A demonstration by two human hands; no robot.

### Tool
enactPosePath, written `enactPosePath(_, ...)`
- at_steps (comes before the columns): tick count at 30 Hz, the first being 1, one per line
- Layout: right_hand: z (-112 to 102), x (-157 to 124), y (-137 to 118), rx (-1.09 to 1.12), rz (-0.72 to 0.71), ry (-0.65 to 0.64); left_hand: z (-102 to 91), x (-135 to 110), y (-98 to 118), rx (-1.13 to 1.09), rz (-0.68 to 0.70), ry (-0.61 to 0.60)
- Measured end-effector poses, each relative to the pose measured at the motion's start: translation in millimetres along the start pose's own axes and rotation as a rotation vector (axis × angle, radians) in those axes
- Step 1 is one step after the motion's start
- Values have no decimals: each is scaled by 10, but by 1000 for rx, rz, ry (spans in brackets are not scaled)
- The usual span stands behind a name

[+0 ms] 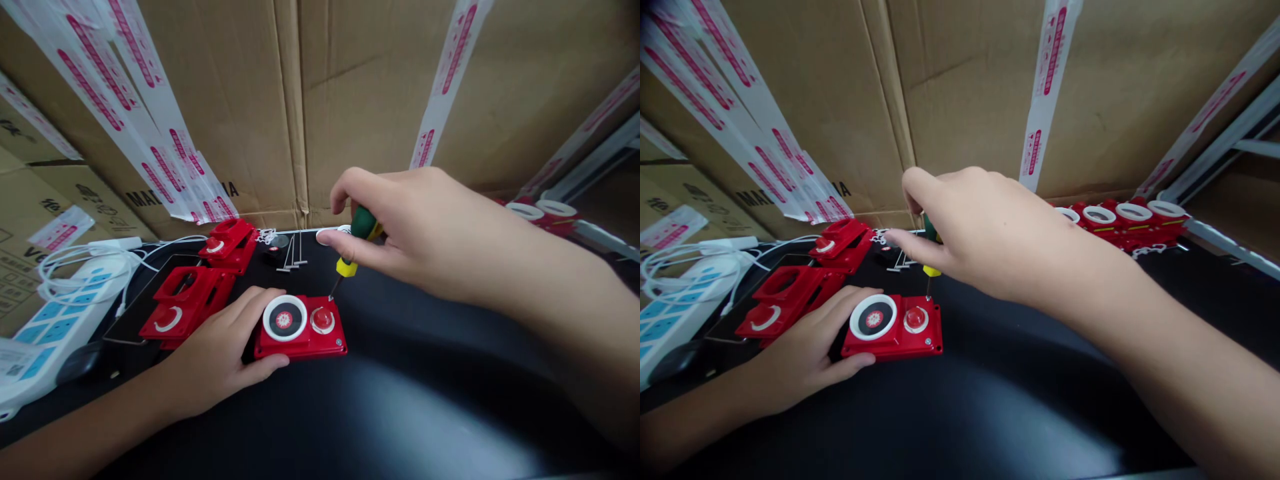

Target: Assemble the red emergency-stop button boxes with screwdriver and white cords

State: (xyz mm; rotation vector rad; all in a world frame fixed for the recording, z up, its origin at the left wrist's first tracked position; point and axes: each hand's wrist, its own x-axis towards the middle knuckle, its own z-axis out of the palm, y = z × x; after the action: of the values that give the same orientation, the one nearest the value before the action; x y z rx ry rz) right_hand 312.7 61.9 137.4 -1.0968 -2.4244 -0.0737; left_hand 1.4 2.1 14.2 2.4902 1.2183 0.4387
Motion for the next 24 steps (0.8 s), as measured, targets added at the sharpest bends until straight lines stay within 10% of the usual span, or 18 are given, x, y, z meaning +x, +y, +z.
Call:
enactPosePath(10, -123, -34, -5, 345, -124, -99, -3, 20, 3, -1, 6, 5)
enactPosePath(18, 26, 21, 13, 5, 25, 33, 4, 2, 4, -2, 1, 12)
enactPosePath(24, -33, -34, 74, 321, -13, -6, 7, 6, -5, -6, 2, 3)
